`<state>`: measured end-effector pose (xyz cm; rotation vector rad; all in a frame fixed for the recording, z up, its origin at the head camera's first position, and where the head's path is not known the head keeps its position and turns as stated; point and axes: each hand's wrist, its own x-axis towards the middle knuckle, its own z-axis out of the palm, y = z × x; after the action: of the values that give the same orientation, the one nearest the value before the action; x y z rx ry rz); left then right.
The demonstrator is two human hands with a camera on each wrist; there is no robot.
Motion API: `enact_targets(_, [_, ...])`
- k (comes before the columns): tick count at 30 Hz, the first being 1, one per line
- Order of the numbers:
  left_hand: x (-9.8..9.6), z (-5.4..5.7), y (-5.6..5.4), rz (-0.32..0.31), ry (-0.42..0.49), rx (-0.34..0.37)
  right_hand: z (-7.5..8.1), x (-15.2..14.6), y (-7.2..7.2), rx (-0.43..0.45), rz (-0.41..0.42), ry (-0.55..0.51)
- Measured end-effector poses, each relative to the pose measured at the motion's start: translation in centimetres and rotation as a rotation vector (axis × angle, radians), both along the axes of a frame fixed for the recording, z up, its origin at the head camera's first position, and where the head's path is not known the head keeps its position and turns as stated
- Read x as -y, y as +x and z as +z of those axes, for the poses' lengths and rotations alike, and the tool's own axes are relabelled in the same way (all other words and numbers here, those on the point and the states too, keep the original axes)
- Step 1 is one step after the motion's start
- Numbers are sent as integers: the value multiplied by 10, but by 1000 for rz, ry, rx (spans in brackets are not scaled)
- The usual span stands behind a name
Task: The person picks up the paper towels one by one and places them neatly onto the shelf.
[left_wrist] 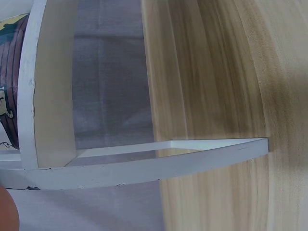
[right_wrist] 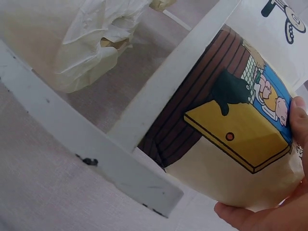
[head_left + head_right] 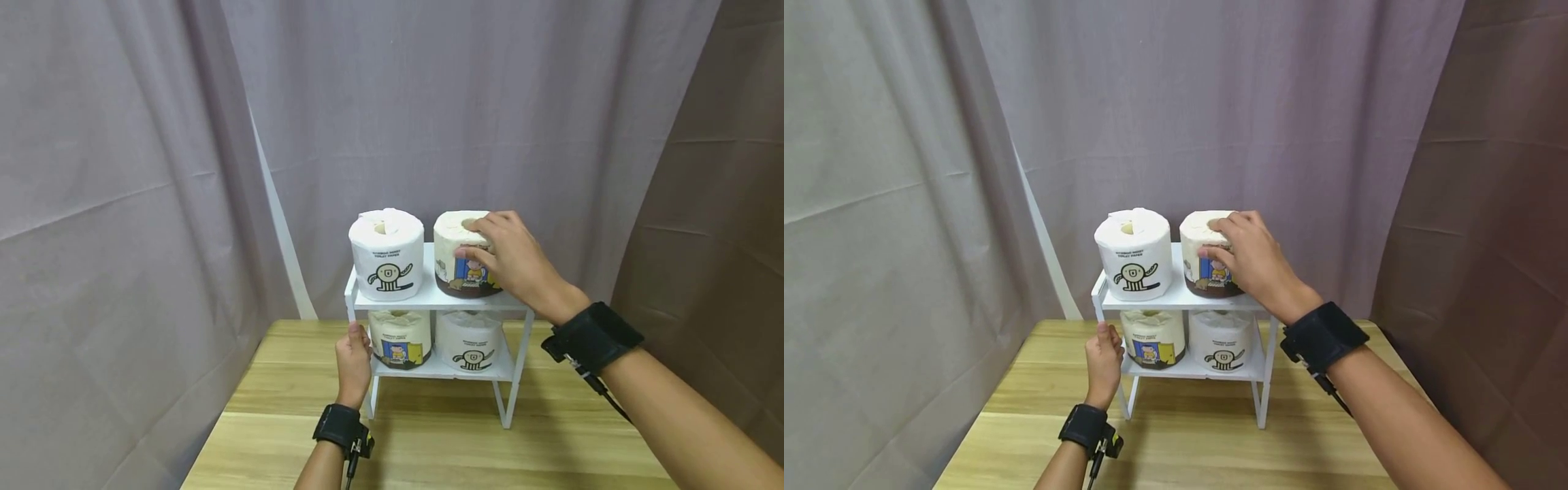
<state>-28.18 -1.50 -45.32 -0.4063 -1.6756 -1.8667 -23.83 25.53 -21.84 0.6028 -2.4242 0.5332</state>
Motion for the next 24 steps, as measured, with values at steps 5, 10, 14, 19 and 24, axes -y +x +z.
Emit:
enact_targets(5, [-1, 1, 0, 1, -11, 7, 1, -2, 0, 8, 11, -17])
enact_targets(10, [-2, 0, 1, 10, -18, 5, 0, -3, 0, 11, 28, -13])
enact_targets(14, [0, 0, 2, 12, -34, 2, -1, -5, -1, 8, 39, -2])
enact_targets(19, [1, -1, 0, 6, -34, 0, 0, -6, -1, 14, 47, 3])
enact_targets(24, [-2, 2, 0, 8, -21, 18, -4, -8, 0, -3, 61, -31])
